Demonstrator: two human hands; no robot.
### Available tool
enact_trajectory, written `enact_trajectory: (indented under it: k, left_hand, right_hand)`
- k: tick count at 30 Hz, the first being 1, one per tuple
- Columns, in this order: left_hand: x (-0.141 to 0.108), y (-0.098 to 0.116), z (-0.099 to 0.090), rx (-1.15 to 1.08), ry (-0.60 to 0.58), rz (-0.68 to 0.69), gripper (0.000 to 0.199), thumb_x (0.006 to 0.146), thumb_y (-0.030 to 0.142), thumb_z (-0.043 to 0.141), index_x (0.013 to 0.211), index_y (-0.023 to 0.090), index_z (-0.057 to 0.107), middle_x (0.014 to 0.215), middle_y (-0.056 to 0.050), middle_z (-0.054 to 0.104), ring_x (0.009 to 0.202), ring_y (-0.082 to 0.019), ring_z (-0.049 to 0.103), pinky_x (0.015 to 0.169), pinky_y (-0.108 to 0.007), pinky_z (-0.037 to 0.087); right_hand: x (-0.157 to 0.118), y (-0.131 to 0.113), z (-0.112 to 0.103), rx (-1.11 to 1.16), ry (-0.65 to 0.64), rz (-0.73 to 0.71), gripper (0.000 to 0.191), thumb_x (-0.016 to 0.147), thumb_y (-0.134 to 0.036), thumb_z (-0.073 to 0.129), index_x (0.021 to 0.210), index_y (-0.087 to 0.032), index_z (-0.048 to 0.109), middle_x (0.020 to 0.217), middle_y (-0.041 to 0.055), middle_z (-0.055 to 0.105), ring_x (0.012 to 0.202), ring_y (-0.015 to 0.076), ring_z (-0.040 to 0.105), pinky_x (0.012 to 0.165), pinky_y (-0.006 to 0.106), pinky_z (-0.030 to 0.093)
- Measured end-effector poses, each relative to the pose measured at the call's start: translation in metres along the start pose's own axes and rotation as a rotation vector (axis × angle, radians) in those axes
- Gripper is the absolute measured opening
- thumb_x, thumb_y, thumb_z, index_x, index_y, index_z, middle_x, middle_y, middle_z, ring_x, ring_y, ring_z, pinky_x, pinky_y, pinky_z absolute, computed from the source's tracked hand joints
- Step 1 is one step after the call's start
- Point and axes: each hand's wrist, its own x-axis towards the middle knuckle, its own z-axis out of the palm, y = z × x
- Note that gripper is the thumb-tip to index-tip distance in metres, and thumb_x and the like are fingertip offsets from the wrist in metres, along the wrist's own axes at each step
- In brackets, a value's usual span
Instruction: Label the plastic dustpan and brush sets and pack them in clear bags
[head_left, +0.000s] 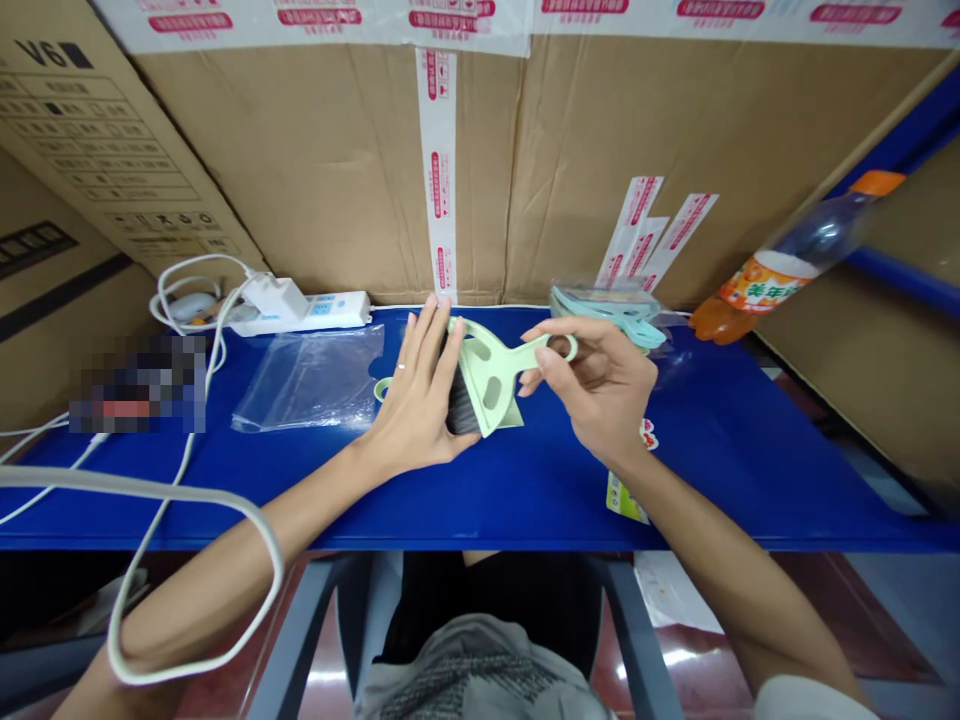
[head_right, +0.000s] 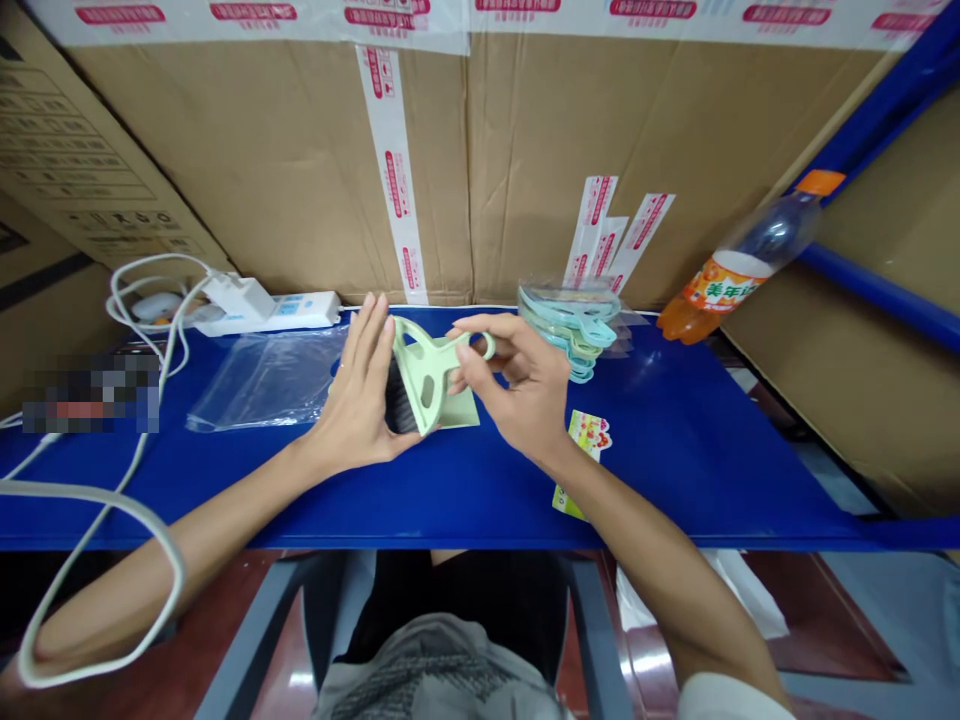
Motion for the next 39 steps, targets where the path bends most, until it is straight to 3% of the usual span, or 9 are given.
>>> enact_trajectory:
  k: [3,6,9,17,25,29,32,36,39]
  left_hand:
    - [-0.001,-0.003,0.000,0.009,0.020,-0.019,0.135,0.085,0.063,0.082,0.178,0.021,-0.006,0.181,-0.028,0.018,0.165,-0.052,0.025,0.131,-0.074,0.021]
    - [-0.003,-0.005,0.001,0.013,0.051,-0.126,0.138,0.079,0.063,0.086,0.178,0.019,0.000,0.172,-0.030,0.037,0.151,-0.051,0.046,0.122,-0.070,0.037]
    - [-0.007,-0.011,0.006,0.001,0.068,-0.246,0.135,0.074,0.049,0.088,0.178,0.018,0.008,0.158,-0.026,0.055,0.134,-0.047,0.060,0.110,-0.064,0.049]
    - [-0.011,-0.023,0.010,-0.047,0.031,-0.414,0.082,0.066,0.017,0.068,0.148,0.016,0.062,0.124,-0.013,0.078,0.105,-0.032,0.074,0.095,-0.046,0.060]
    - [-0.002,-0.017,-0.004,0.001,-0.172,-0.681,0.054,0.065,0.007,0.061,0.113,0.022,0.081,0.086,-0.003,0.078,0.080,-0.026,0.074,0.074,-0.033,0.050]
    - [-0.001,-0.022,-0.005,0.000,-0.194,-0.715,0.026,0.076,0.013,0.062,0.092,0.022,0.081,0.078,-0.002,0.076,0.076,-0.024,0.072,0.071,-0.032,0.045]
    - [0.000,-0.030,-0.006,0.017,-0.187,-0.754,0.021,0.087,0.018,0.061,0.088,0.023,0.081,0.070,-0.001,0.073,0.070,-0.022,0.071,0.068,-0.031,0.040]
    - [0.000,-0.043,-0.009,0.099,-0.126,-0.759,0.026,0.100,0.040,0.064,0.090,0.023,0.082,0.075,-0.003,0.077,0.073,-0.024,0.071,0.066,-0.032,0.038]
    - [0.000,-0.049,-0.012,0.131,-0.151,-0.723,0.026,0.101,0.041,0.063,0.093,0.024,0.081,0.087,-0.004,0.081,0.081,-0.026,0.073,0.066,-0.033,0.039]
  right_hand:
    - [0.000,0.000,-0.002,0.046,-0.035,0.008,0.016,0.099,-0.037,0.081,0.112,-0.029,0.075,0.106,0.0007,0.081,0.062,0.0149,0.074,0.056,0.032,0.069]
    - [0.002,0.004,-0.003,0.063,-0.014,0.016,0.016,0.100,-0.039,0.080,0.112,-0.030,0.075,0.104,0.0001,0.080,0.062,0.0146,0.073,0.054,0.032,0.067]
    - [0.004,0.008,-0.004,0.087,0.007,-0.007,0.016,0.100,-0.039,0.080,0.113,-0.031,0.075,0.106,-0.0001,0.080,0.062,0.0144,0.074,0.054,0.032,0.067]
    - [0.005,0.012,-0.003,0.046,0.024,0.029,0.019,0.097,-0.040,0.082,0.111,-0.030,0.074,0.104,-0.0003,0.080,0.061,0.0138,0.073,0.056,0.031,0.068]
    - [0.007,0.022,-0.006,0.033,0.060,0.033,0.019,0.097,-0.040,0.083,0.111,-0.030,0.074,0.104,-0.0005,0.080,0.061,0.0139,0.074,0.058,0.031,0.070]
    - [0.010,0.026,-0.010,0.059,0.110,0.089,0.025,0.095,-0.043,0.085,0.113,-0.028,0.075,0.100,-0.0005,0.080,0.060,0.0136,0.074,0.057,0.030,0.069]
    - [0.014,0.031,-0.014,0.091,0.152,0.112,0.028,0.093,-0.043,0.087,0.113,-0.027,0.076,0.096,-0.0005,0.081,0.058,0.0132,0.073,0.055,0.029,0.067]
    - [0.021,0.033,-0.021,0.079,0.259,0.043,0.026,0.093,-0.040,0.087,0.114,-0.028,0.078,0.095,-0.0007,0.081,0.060,0.0142,0.075,0.056,0.030,0.068]
    - [0.026,0.032,-0.028,-0.006,0.372,-0.052,0.029,0.094,-0.043,0.086,0.118,-0.029,0.078,0.098,0.0003,0.082,0.064,0.0165,0.077,0.061,0.033,0.070]
